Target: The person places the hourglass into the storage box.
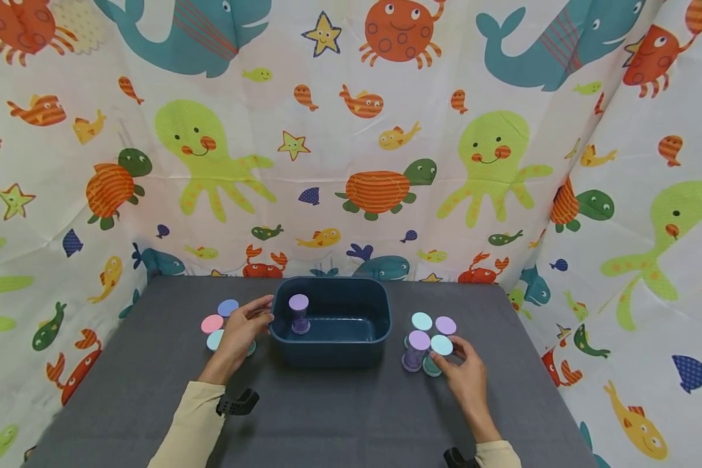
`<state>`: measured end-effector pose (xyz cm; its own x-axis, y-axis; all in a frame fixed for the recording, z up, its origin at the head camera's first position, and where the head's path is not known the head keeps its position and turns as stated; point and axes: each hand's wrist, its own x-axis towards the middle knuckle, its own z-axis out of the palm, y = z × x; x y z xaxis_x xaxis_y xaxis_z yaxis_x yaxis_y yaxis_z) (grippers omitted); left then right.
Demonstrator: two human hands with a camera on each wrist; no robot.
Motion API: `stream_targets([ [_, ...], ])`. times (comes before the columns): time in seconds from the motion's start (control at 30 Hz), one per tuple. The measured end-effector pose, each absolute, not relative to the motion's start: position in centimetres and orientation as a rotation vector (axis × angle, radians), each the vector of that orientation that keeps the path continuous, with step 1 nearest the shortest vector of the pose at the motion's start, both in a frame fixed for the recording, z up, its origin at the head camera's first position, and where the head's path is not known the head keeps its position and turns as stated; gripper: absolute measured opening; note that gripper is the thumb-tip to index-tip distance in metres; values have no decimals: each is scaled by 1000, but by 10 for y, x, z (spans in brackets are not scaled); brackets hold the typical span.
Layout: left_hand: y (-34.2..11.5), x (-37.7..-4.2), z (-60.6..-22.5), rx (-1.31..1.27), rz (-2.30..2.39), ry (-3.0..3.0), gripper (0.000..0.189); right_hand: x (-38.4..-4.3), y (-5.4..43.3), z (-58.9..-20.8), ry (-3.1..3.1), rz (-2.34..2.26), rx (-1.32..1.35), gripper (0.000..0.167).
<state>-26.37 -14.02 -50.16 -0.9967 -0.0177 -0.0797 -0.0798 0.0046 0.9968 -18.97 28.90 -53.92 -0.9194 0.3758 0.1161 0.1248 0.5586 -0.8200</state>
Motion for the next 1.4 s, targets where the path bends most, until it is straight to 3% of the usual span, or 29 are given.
stream_targets([
  [0.53, -138, -263, -502, -81, 2206, 2207, 44, -186, 287, -533, -2498, 1364, -461, 61],
  [1.4, -138, -265, -502, -141, 2153, 2230, 44, -174, 283, -472, -2417, 1305, -412, 52],
])
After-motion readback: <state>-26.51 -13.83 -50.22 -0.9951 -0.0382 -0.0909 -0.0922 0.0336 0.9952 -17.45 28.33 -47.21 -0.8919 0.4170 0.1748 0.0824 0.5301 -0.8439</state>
